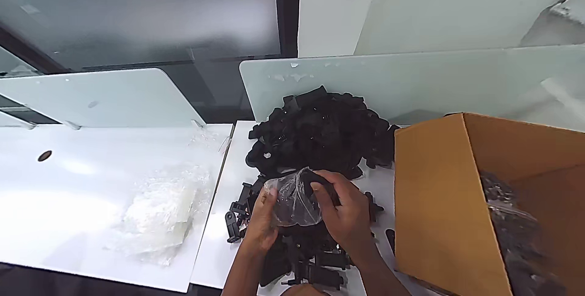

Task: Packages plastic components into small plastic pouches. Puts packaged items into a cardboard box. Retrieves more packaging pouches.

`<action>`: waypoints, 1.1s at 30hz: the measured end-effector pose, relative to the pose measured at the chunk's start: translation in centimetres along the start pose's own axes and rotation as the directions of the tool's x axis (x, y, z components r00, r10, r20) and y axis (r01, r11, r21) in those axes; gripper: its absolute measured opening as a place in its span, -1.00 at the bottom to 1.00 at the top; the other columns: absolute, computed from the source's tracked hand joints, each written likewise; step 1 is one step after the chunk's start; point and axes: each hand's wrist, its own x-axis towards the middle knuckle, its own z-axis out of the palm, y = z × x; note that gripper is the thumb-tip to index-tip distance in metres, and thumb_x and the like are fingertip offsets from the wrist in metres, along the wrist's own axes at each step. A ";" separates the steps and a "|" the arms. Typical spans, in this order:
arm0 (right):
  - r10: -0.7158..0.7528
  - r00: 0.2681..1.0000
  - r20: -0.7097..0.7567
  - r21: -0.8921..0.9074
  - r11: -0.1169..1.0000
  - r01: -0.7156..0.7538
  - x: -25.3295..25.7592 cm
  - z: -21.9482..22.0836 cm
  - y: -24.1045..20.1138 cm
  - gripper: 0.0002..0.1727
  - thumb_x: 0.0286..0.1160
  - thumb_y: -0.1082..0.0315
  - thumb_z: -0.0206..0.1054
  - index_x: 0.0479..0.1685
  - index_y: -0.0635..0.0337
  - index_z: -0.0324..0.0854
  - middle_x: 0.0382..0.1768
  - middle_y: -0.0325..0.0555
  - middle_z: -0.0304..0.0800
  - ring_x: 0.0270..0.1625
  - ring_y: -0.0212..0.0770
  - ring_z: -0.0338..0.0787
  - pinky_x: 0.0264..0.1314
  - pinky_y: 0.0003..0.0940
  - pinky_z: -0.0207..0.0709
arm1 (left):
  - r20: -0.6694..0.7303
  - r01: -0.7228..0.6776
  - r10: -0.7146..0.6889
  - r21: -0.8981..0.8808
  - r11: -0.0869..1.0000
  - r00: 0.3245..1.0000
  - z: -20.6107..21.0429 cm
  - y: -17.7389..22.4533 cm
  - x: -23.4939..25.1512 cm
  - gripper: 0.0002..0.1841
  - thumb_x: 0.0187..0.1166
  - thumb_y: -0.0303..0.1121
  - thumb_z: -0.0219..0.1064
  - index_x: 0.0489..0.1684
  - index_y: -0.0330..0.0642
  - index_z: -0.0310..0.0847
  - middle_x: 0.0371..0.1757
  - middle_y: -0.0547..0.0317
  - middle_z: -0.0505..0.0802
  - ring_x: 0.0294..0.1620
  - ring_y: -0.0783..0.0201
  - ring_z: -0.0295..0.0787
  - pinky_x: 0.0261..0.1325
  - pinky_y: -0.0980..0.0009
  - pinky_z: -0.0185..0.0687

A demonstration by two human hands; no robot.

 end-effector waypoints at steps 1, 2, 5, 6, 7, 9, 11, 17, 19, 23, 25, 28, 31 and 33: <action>-0.003 0.999 0.043 -0.080 0.997 0.006 0.2 -0.1 0.0 -0.63 0.75 0.15 0.22 0.12 0.30 0.74 -0.10 -0.01 0.90 -0.05 -0.32 0.87 0.04 -0.48 0.72 | 0.020 0.002 -0.002 0.001 1.000 1.000 0.1 -0.1 0.0 -0.37 0.62 -0.11 0.37 0.58 -0.20 0.25 0.12 -0.06 0.82 0.05 0.11 0.87 0.09 0.12 0.86; 0.002 0.997 0.077 -0.094 0.996 0.005 0.4 -0.2 0.0 -0.61 0.77 0.13 0.19 0.11 0.30 0.72 -0.15 -0.02 0.89 -0.11 -0.32 0.86 -0.01 -0.46 0.72 | 0.020 0.005 -0.005 -0.003 1.000 1.000 0.2 -0.1 0.1 -0.45 0.67 -0.21 0.31 0.57 -0.20 0.27 0.10 -0.07 0.83 0.03 0.11 0.87 0.08 0.13 0.85; 0.014 0.994 0.106 0.176 0.984 -0.032 0.9 -0.8 -0.5 -0.62 0.80 0.15 0.18 0.09 0.36 0.65 -0.20 -0.15 0.81 -0.23 -0.58 0.73 -0.12 -0.68 0.65 | -0.046 0.002 -0.005 -0.070 0.998 0.999 0.0 -0.1 0.8 -0.64 0.83 -0.31 0.04 0.52 -0.14 0.34 0.07 -0.06 0.83 -0.01 0.12 0.86 -0.01 0.17 0.84; 0.019 0.995 0.093 0.277 0.960 -0.045 0.8 -0.9 -0.8 -0.64 0.81 0.18 0.17 0.10 0.38 0.61 -0.18 -0.20 0.79 -0.22 -0.64 0.70 -0.13 -0.72 0.63 | -0.057 -0.018 0.013 -0.096 0.995 0.998 -0.1 -0.1 1.0 -0.68 0.84 -0.33 -0.03 0.47 -0.13 0.36 0.04 -0.04 0.83 -0.04 0.14 0.86 -0.05 0.20 0.84; 0.029 0.997 0.074 0.349 0.936 -0.053 0.8 -0.9 -1.0 -0.66 0.81 0.19 0.17 0.12 0.36 0.59 -0.14 -0.25 0.79 -0.18 -0.66 0.71 -0.10 -0.72 0.65 | -0.074 -0.037 0.030 -0.102 0.994 0.997 -0.1 -0.1 1.0 -0.69 0.84 -0.35 -0.06 0.43 -0.10 0.38 0.01 0.00 0.84 -0.07 0.18 0.86 -0.12 0.24 0.84; 0.053 0.999 0.005 0.440 0.896 -0.050 0.8 -1.0 -1.5 -0.72 0.81 0.20 0.17 0.16 0.24 0.56 -0.10 -0.39 0.79 -0.12 -0.66 0.75 -0.03 -0.68 0.70 | -0.107 -0.076 0.066 -0.085 0.993 0.992 0.1 0.0 1.3 -0.70 0.84 -0.41 -0.06 0.44 -0.11 0.36 0.01 0.01 0.84 -0.07 0.18 0.86 -0.10 0.23 0.84; 0.060 0.996 -0.060 0.470 0.883 -0.025 1.3 -1.4 -1.9 -0.78 0.81 0.18 0.16 0.20 0.06 0.56 -0.03 -0.53 0.79 -0.04 -0.66 0.77 0.05 -0.66 0.72 | -0.108 -0.125 0.118 -0.058 0.990 0.987 -0.3 -0.2 1.7 -0.68 0.84 -0.45 -0.03 0.49 -0.20 0.31 0.06 -0.01 0.81 -0.02 0.17 0.85 0.04 0.20 0.83; 0.183 0.979 -0.088 0.722 0.689 -0.065 3.2 -2.6 -2.1 -0.78 0.77 0.10 0.22 0.25 -0.24 0.57 0.00 -0.43 0.82 -0.05 -0.38 0.88 0.02 -0.35 0.86 | -0.091 -0.102 0.097 -0.057 0.993 0.991 -0.9 -0.8 1.8 -0.70 0.89 -0.32 -0.05 0.42 -0.23 0.36 -0.01 -0.02 0.83 -0.07 0.17 0.87 0.03 0.21 0.86; 0.205 0.972 -0.117 0.776 0.630 -0.040 3.8 -3.1 -2.7 -0.78 0.77 0.08 0.20 0.25 -0.26 0.56 0.05 -0.37 0.85 -0.02 -0.34 0.90 0.00 -0.36 0.86 | -0.058 -0.101 0.097 -0.081 0.992 0.994 -1.5 -0.9 1.5 -0.71 0.88 -0.33 -0.05 0.41 -0.18 0.38 -0.05 0.04 0.84 -0.17 0.26 0.86 -0.13 0.34 0.84; 0.224 0.956 -0.187 0.706 0.707 -0.028 4.7 -3.9 -2.2 -0.80 0.79 0.08 0.17 0.20 -0.14 0.49 0.10 -0.27 0.86 0.07 -0.24 0.91 0.07 -0.29 0.86 | 0.008 -0.148 0.148 0.052 0.988 0.989 -2.7 0.2 1.9 -0.51 0.83 -0.29 0.01 0.73 0.05 0.13 0.01 0.12 0.79 -0.38 0.41 0.75 -0.49 0.53 0.68; 0.190 0.962 -0.194 0.553 0.831 -0.053 4.6 -4.0 -1.5 -0.81 0.76 0.08 0.22 0.13 -0.11 0.53 0.05 -0.32 0.86 0.10 -0.27 0.89 0.14 -0.29 0.83 | 0.077 -0.220 0.207 0.277 0.935 0.975 -3.4 1.5 1.4 -0.50 0.83 -0.15 0.00 0.70 -0.10 0.24 0.13 0.15 0.78 -0.07 0.41 0.80 -0.11 0.47 0.80; 0.110 0.980 -0.165 0.205 0.976 -0.075 4.2 -3.7 -0.5 -0.83 0.68 0.16 0.32 0.01 0.00 0.56 -0.22 -0.54 0.76 -0.21 -0.67 0.73 -0.13 -0.69 0.67 | 0.199 -0.352 0.291 0.484 0.801 0.936 -3.6 2.6 0.8 -0.50 0.79 0.12 0.02 -0.37 0.01 0.74 -0.40 0.48 0.81 -0.33 0.60 0.73 -0.18 0.57 0.70; 0.068 0.990 -0.127 0.072 0.996 -0.059 4.2 -3.1 0.2 -0.76 0.61 0.16 0.38 -0.02 0.13 0.59 -0.21 -0.39 0.80 -0.19 -0.64 0.75 -0.10 -0.64 0.68 | 0.382 -0.535 0.375 0.564 0.630 0.845 -2.6 3.1 0.9 -0.53 0.61 -0.08 0.37 -0.84 0.10 0.46 -0.41 0.53 0.63 -0.20 0.62 0.53 -0.09 0.60 0.44; 0.058 0.990 -0.125 0.030 0.998 -0.054 4.4 -2.7 0.2 -0.74 0.58 0.13 0.41 -0.09 0.14 0.58 -0.26 -0.34 0.78 -0.25 -0.60 0.74 -0.17 -0.62 0.66 | 0.478 -0.613 0.385 0.603 0.510 0.790 -1.1 3.4 0.7 -0.56 0.45 -0.28 0.52 -0.85 -0.08 0.45 -0.08 0.25 0.75 0.11 0.45 0.62 0.17 0.49 0.55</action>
